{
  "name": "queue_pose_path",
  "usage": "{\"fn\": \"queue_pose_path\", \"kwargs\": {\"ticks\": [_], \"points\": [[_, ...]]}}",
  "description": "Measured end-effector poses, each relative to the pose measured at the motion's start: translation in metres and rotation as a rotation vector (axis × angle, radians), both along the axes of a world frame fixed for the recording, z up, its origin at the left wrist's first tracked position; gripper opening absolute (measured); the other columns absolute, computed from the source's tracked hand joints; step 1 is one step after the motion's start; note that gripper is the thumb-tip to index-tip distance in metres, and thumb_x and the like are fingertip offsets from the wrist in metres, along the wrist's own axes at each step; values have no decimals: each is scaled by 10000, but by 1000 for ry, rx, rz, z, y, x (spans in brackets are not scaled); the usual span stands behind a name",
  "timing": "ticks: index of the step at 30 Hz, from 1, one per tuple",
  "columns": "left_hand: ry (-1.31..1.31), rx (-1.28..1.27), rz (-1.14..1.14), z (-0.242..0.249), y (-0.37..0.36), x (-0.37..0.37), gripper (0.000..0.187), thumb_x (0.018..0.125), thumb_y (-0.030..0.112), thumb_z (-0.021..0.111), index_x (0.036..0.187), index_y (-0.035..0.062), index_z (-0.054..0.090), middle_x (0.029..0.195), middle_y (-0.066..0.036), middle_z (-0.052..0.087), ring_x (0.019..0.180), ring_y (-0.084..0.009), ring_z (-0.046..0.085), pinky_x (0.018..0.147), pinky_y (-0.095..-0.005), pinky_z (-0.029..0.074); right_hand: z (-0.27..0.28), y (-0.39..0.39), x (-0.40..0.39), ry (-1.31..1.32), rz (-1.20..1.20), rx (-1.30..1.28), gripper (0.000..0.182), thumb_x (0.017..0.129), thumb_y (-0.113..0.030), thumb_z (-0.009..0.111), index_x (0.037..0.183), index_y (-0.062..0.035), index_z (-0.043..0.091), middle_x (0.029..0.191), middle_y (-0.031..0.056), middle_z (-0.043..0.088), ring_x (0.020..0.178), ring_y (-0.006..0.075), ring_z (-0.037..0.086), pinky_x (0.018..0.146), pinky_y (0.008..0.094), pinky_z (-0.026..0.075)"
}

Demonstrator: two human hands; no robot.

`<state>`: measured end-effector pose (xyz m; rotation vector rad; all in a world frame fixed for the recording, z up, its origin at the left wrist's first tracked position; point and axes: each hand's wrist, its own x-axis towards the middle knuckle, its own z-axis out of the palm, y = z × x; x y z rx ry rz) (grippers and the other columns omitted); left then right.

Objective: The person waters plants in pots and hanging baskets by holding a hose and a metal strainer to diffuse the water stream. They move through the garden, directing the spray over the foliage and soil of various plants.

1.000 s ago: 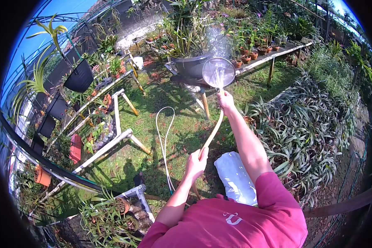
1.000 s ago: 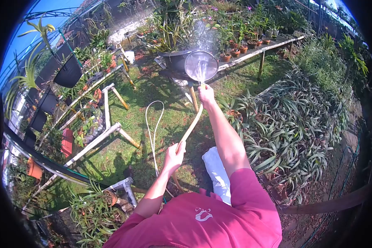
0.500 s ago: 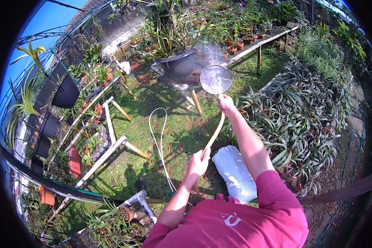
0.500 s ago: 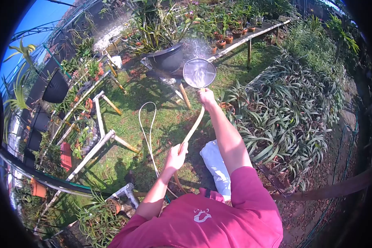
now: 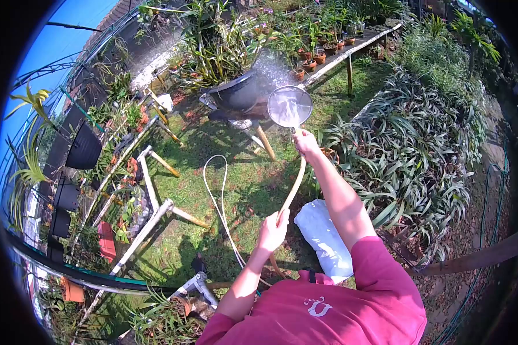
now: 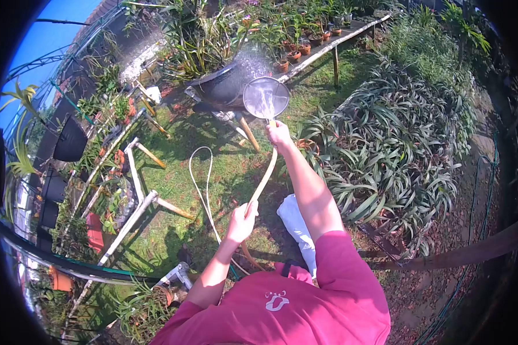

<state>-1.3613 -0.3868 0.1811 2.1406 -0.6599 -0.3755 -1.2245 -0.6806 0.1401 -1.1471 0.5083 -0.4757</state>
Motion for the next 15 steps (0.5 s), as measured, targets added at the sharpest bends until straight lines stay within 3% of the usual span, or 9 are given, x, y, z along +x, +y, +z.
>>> {"fn": "queue_pose_path", "kwargs": {"ticks": [10, 15], "points": [[19, 18, -12, 9, -10, 12, 461, 990, 425, 495, 824, 13, 619, 634, -117, 595, 591, -250, 594, 580, -381, 455, 15, -18, 1, -75, -25, -6, 61, 917, -80, 575, 977, -67, 573, 648, -48, 477, 470, 54, 398, 411, 234, 310], [20, -3, -21, 26, -15, 9, 458, 991, 415, 495, 831, 3, 614, 633, -116, 595, 587, -248, 594, 576, -388, 454, 11, -30, 5, -84, -182, -85, 107, 914, -74, 587, 1020, -56, 582, 635, -41, 478, 459, 56, 391, 399, 245, 299]]}}
